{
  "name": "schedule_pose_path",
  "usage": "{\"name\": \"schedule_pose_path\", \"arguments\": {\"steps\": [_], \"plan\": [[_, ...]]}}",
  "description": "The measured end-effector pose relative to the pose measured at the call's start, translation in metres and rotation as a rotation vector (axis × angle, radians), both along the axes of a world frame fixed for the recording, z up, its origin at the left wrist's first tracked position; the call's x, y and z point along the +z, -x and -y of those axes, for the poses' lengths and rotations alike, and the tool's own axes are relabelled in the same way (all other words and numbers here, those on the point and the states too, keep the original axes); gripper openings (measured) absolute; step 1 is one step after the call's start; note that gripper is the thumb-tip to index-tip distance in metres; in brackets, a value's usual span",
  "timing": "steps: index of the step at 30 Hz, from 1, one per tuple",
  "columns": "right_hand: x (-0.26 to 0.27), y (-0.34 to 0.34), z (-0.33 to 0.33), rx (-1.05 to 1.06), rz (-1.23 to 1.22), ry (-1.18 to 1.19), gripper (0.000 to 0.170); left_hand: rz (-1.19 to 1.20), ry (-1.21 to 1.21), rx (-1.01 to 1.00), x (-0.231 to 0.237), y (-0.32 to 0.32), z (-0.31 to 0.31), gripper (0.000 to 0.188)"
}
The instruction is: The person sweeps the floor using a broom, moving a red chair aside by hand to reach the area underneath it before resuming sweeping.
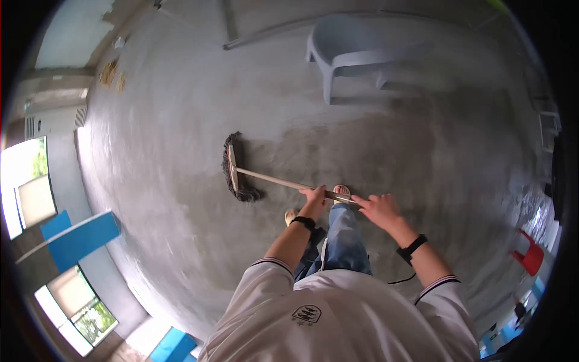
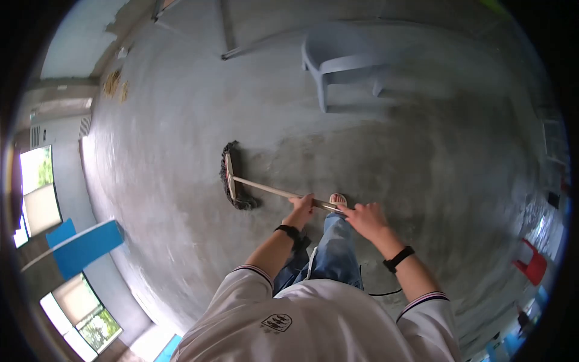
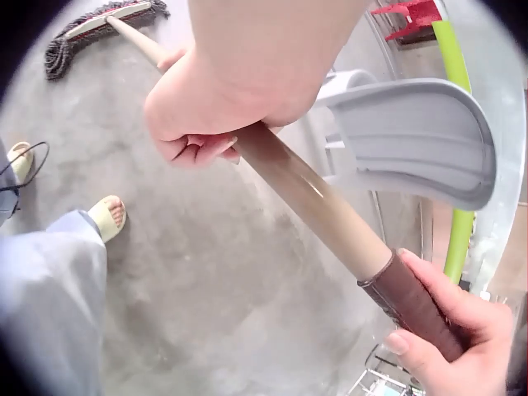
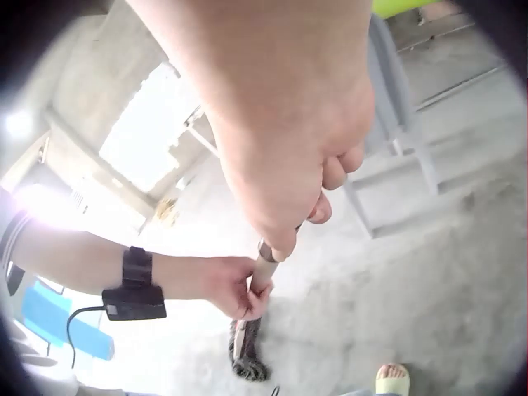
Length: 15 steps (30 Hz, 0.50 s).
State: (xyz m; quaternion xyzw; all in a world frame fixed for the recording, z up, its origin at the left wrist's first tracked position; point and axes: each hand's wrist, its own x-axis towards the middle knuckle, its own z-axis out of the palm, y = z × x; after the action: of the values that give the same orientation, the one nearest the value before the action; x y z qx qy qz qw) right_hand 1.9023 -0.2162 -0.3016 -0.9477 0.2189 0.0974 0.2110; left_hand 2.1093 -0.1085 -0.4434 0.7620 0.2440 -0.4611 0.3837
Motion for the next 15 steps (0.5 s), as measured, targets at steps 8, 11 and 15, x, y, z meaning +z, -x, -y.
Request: {"name": "schedule_pose_path", "arguments": {"steps": [8,11,15], "plan": [[-0.021,-0.021,0.033,0.115,0.066,0.06,0.046,0.441,0.216,0.321,-0.047,0.009,0.009,0.084],[0.005,-0.038,0.046,0.101,-0.039,0.039,0.044,0.413,0.259,0.399,0.005,0.011,0.04,0.081],[0.025,-0.031,0.034,0.213,-0.094,0.1,0.047,0.387,0.193,0.407,0.039,0.026,0.024,0.084]]}}
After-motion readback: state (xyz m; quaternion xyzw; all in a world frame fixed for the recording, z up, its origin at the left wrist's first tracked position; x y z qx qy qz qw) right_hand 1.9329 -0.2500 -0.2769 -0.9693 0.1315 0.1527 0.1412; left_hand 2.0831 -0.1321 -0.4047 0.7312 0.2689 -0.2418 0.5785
